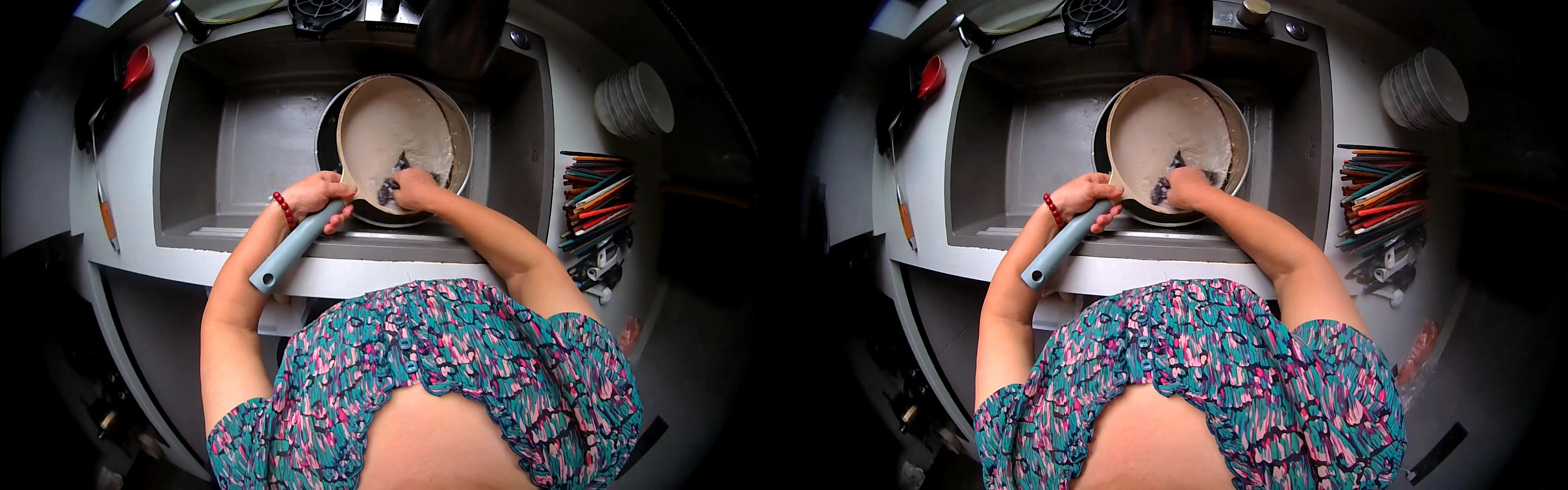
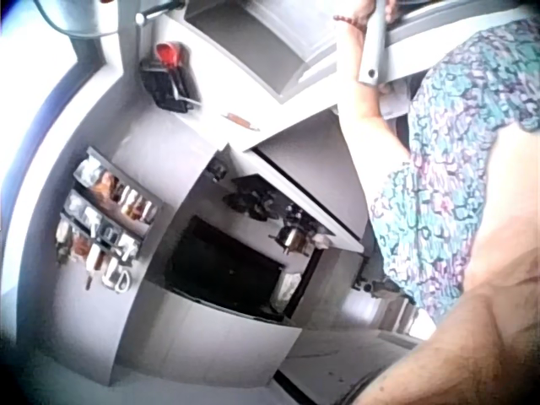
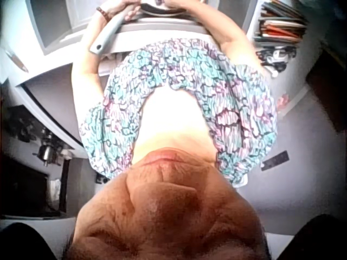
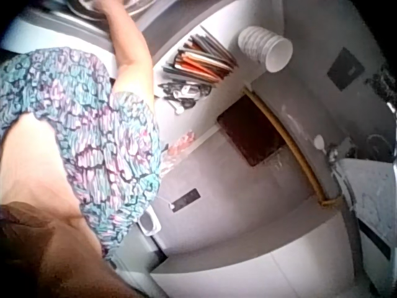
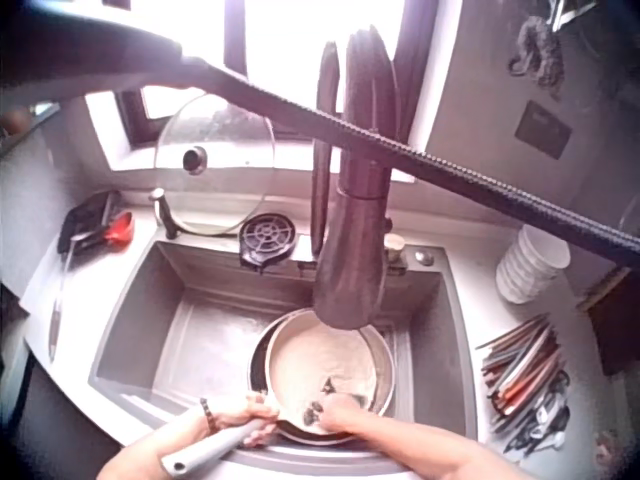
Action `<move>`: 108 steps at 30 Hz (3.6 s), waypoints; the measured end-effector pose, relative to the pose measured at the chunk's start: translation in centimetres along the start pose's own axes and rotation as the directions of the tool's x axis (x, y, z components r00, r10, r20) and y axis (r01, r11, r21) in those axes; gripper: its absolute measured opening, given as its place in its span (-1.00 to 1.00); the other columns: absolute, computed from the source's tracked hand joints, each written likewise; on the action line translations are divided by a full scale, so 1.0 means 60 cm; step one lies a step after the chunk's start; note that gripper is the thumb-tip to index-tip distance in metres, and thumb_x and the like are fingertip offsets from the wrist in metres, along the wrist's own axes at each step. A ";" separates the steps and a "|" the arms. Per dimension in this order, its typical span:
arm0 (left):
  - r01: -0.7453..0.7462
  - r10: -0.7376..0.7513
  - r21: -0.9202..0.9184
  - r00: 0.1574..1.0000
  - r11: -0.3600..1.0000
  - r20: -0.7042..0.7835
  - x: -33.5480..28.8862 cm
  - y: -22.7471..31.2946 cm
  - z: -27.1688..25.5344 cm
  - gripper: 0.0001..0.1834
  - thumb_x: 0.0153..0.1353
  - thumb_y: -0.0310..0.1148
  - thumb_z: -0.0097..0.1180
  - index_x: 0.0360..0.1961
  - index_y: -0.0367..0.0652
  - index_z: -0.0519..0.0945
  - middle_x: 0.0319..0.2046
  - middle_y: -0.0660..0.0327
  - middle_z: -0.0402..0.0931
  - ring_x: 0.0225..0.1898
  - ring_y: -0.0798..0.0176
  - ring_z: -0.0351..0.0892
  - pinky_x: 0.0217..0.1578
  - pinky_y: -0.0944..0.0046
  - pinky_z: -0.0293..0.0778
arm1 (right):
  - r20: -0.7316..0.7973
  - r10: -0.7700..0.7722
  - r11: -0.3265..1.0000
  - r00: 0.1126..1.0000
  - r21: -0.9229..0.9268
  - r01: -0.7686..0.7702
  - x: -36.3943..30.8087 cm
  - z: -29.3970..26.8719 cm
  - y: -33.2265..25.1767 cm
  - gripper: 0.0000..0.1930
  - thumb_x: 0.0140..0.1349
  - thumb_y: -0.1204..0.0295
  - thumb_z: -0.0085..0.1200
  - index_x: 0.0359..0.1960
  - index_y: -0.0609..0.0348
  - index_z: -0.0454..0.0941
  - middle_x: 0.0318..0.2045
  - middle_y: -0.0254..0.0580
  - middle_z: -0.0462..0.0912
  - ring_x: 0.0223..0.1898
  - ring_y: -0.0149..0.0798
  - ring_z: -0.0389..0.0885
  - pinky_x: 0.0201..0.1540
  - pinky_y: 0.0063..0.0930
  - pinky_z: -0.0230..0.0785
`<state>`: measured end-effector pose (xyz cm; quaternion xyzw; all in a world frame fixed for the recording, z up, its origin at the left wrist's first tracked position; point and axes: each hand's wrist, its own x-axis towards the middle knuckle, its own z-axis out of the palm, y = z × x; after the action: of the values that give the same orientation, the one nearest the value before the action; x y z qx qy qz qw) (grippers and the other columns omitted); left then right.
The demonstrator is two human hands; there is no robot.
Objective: The person washes a pan in a sink by hand, scrubbing the interior surface with a scouring pad and then turning it over to scrub the bottom while rinsing it with water.
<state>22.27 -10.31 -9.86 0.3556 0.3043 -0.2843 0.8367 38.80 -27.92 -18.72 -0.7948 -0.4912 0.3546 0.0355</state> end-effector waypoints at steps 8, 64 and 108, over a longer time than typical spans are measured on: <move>0.019 -0.015 0.045 0.997 0.999 -0.073 -0.013 0.005 0.019 -0.83 0.35 -0.32 -0.04 -0.32 -0.18 0.33 -0.59 0.18 0.42 -0.75 0.37 0.38 -0.82 0.33 0.37 | -0.286 -0.130 0.764 0.949 0.581 0.280 -0.006 -0.026 -0.092 -0.74 0.14 0.33 -0.03 -0.27 0.31 0.48 -0.24 0.24 0.58 -0.15 0.27 0.51 -0.09 0.00 0.35; 0.062 -0.043 0.126 0.989 0.990 -0.144 -0.016 -0.011 0.001 -0.80 0.28 -0.35 -0.02 -0.41 -0.27 0.39 -0.64 0.23 0.42 -0.77 0.37 0.42 -0.83 0.30 0.43 | -0.210 0.044 0.971 0.977 -0.221 -0.091 0.126 -0.064 -0.050 -0.56 0.20 0.49 -0.14 0.17 0.00 0.35 0.14 0.05 0.33 0.16 0.10 0.34 0.04 0.30 0.27; 0.329 0.644 0.928 0.675 0.173 -0.360 -0.078 0.064 -0.033 -0.68 0.19 -0.21 0.05 -0.37 -0.32 0.54 -0.54 -0.05 0.55 -0.47 -0.07 0.58 -0.42 0.03 0.47 | 0.002 0.188 0.976 0.982 0.112 -0.187 -0.032 -0.048 0.039 -0.61 -0.05 0.26 0.09 -0.31 0.39 0.64 -0.23 0.29 0.62 -0.11 0.18 0.61 0.04 -0.14 0.43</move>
<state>21.26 -5.34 -6.02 0.9098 0.3018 -0.1439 0.2460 41.79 -29.83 -16.52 -0.8360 -0.3932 0.3796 0.0484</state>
